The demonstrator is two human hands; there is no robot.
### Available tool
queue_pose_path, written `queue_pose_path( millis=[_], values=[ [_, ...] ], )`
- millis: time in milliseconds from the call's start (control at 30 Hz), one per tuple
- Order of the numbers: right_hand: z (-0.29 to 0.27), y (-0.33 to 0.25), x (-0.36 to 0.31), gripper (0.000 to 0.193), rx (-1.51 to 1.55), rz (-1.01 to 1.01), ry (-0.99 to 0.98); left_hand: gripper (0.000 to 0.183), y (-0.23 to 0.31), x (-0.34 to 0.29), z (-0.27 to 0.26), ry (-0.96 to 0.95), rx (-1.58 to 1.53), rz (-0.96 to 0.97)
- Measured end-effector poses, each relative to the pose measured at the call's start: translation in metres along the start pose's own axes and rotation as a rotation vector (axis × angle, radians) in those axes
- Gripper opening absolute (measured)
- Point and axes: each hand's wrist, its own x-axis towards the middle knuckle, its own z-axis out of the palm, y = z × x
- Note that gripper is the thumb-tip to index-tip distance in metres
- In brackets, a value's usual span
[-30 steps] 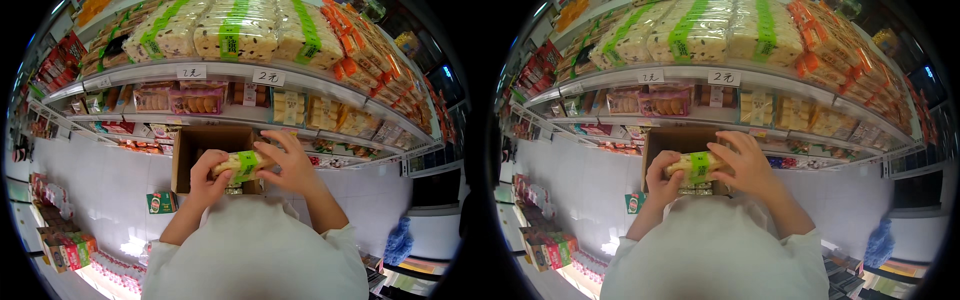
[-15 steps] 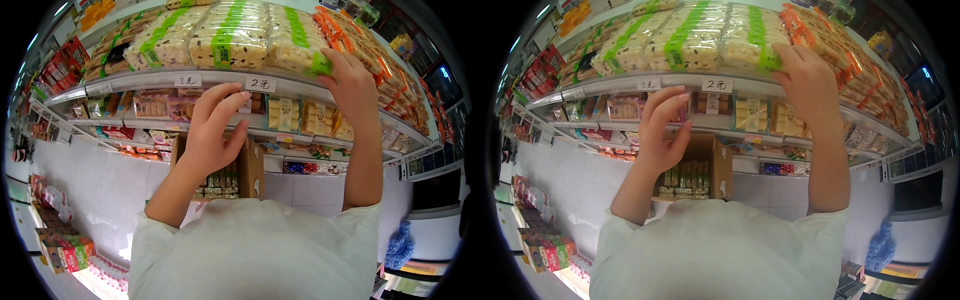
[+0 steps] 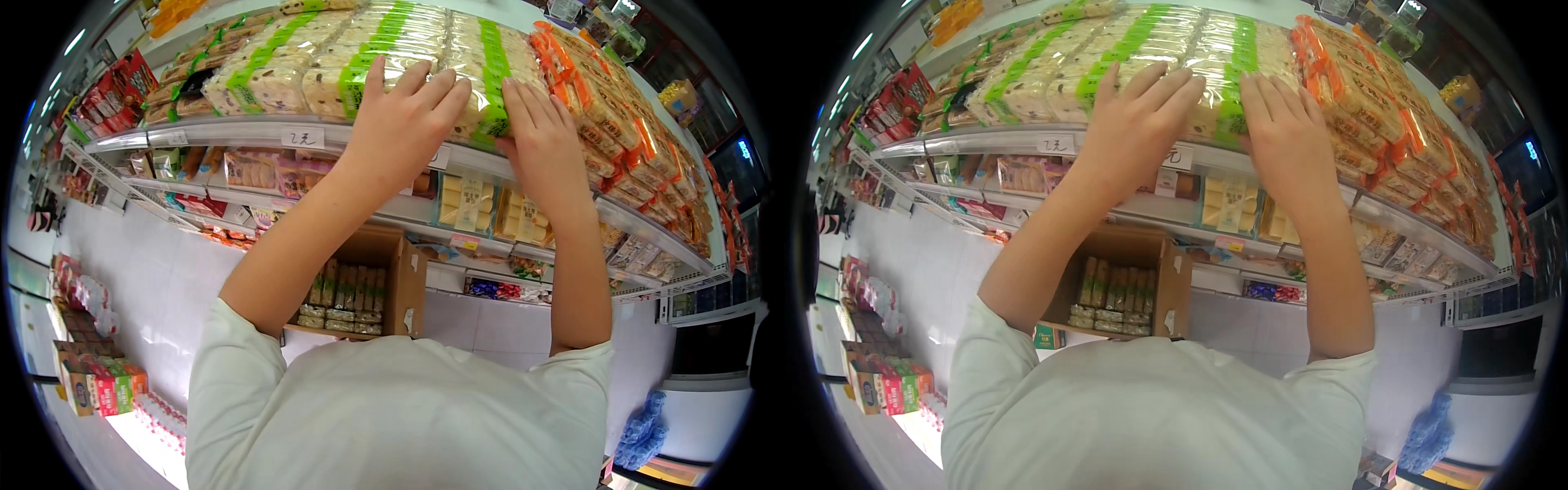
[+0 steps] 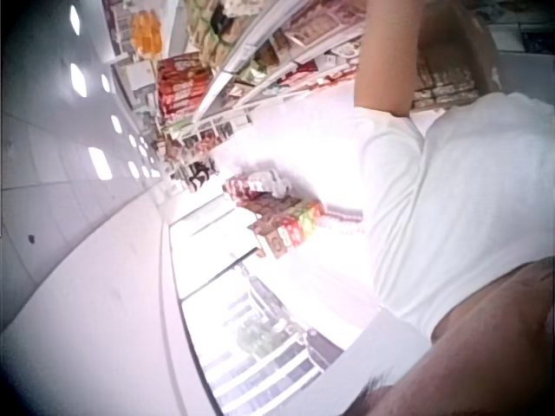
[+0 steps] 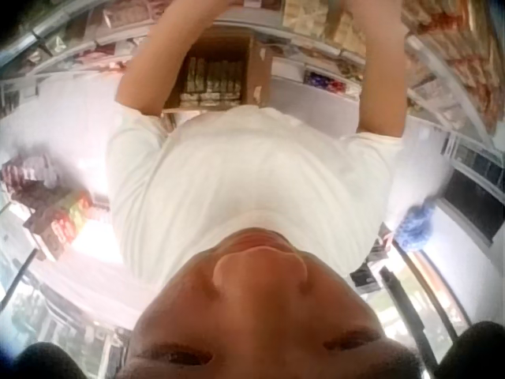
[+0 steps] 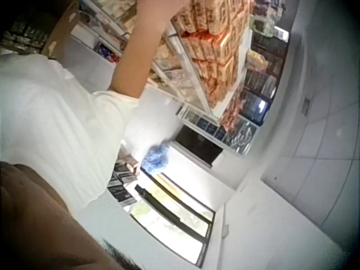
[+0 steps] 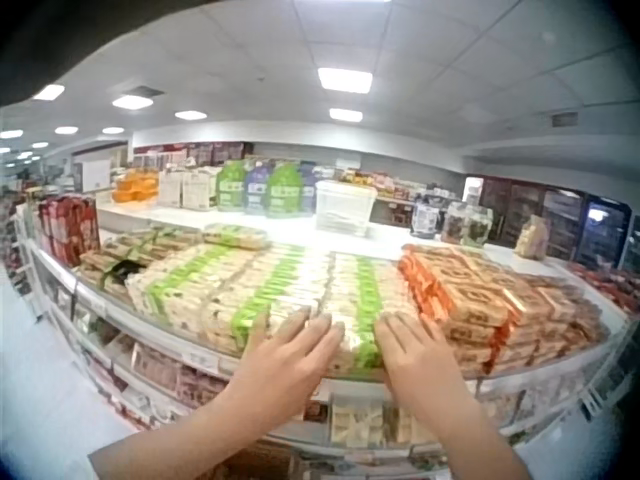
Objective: The person repeatedly picks packaged snack items from a cardboard box and places them onto a nearby shelf. The person handles the items one at a time, arranging them in rows on the shelf.
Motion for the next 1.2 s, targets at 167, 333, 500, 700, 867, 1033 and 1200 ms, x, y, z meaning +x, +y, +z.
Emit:
queue_pose_path(
  millis=[167, 333, 500, 700, 867, 1033, 1200],
  values=[
    [0.005, 0.005, 0.003, 0.064, 0.074, -0.023, -0.007, 0.052, 0.009, 0.000, 0.005, 0.015, 0.066, -0.057],
    [0.005, 0.006, 0.014, 0.056, 0.118, -0.061, -0.004, 0.058, 0.021, -0.031, -0.026, 0.079, -0.020, -0.139],
    [-0.020, -0.015, 0.004, 0.039, 0.206, -0.146, 0.264, 0.050, 0.004, -0.164, -0.064, -0.091, -0.203, -0.446],
    [0.022, -0.153, -0.044, 0.031, 1.077, -0.122, -0.077, 0.045, -0.018, -0.374, -0.083, -0.455, -0.188, -0.998],
    [0.166, -0.298, -0.094, 0.042, 0.956, -0.139, -1.129, 0.049, -0.023, -0.392, -0.085, -0.461, -0.590, -1.062],
    [0.270, -0.382, -0.147, 0.057, 0.958, -0.029, -1.574, 0.056, -0.030, -0.405, -0.083, -0.601, -0.708, -0.937],
    [0.310, -0.406, -0.211, 0.058, 1.133, 0.210, -1.423, 0.054, -0.046, -0.427, -0.091, -0.654, -0.778, -0.856]
  ],
)
